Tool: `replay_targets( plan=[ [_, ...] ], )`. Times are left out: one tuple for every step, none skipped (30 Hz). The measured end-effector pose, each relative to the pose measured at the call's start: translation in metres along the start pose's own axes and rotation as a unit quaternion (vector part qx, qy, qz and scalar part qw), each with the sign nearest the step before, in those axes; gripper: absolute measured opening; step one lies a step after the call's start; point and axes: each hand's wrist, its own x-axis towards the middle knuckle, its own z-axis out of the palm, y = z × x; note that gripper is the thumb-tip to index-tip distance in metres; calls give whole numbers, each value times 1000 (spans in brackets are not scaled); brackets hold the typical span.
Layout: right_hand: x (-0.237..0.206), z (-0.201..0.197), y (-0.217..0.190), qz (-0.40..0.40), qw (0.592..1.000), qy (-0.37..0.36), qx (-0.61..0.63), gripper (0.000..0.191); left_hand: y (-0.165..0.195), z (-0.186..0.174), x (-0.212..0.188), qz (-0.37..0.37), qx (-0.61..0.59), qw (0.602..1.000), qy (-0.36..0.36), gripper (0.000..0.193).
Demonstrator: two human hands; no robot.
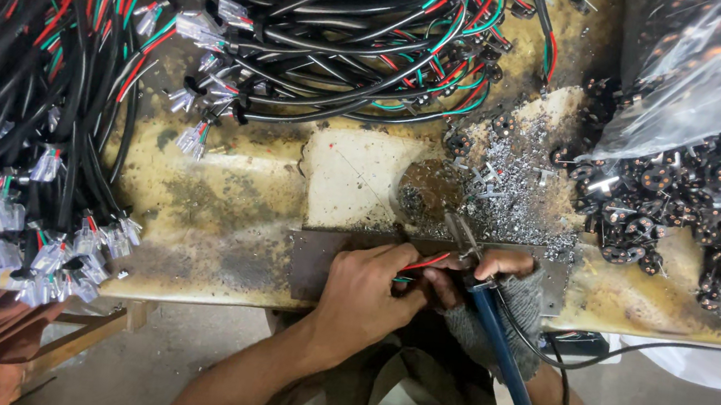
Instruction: The person repeatedly picks up small wire assemblies from a pile on the table and uses a soldering iron to apply heat to the exposed wire ends. The person holds each wire with one hand and applies the soldering iron with the other, then places the finished wire back on the table.
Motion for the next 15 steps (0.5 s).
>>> replay_targets(
  plan=[
    [-11,0,13,-1,1000,15,-3,50,0,-1,-1,11,-9,1000,14,23],
    [-20,0,27,125,971,-34,199,45,1,-2,-2,22,-17,999,29,22],
    [-28,-1,41,244,885,-81,388,44,1,-3,-3,34,-25,998,44,21],
    [-34,-3,53,352,746,-124,551,49,1,-4,-4,54,-75,994,60,22],
    [-39,-4,63,382,739,-126,541,49,0,-5,-6,74,-125,987,75,25],
    [-40,-6,65,414,729,-125,531,50,0,-5,-7,92,-175,977,85,27],
    [-42,-8,67,448,717,-121,521,50,0,-4,-8,98,-146,980,99,25],
    [-43,-10,67,477,678,-105,549,50,-1,-1,-8,103,-116,981,114,22],
    [-45,-12,67,501,639,-91,577,50,-1,1,-8,111,-85,981,132,20],
    [-42,-14,61,521,599,-78,603,50,-2,2,-8,114,-81,981,131,18],
    [-38,-14,53,468,757,-96,446,41,-3,4,-8,115,-77,982,131,17],
    [-34,-12,42,391,875,-107,265,32,-4,5,-8,116,-74,982,130,15],
    [-29,-12,31,294,947,-111,71,23,-5,6,-9,118,-79,981,129,15],
    [-22,-13,19,318,940,-123,26,19,-6,6,-9,121,-85,981,127,16],
    [-14,-13,8,341,930,-134,-18,16,-7,6,-10,124,-90,980,125,16]
  ],
)
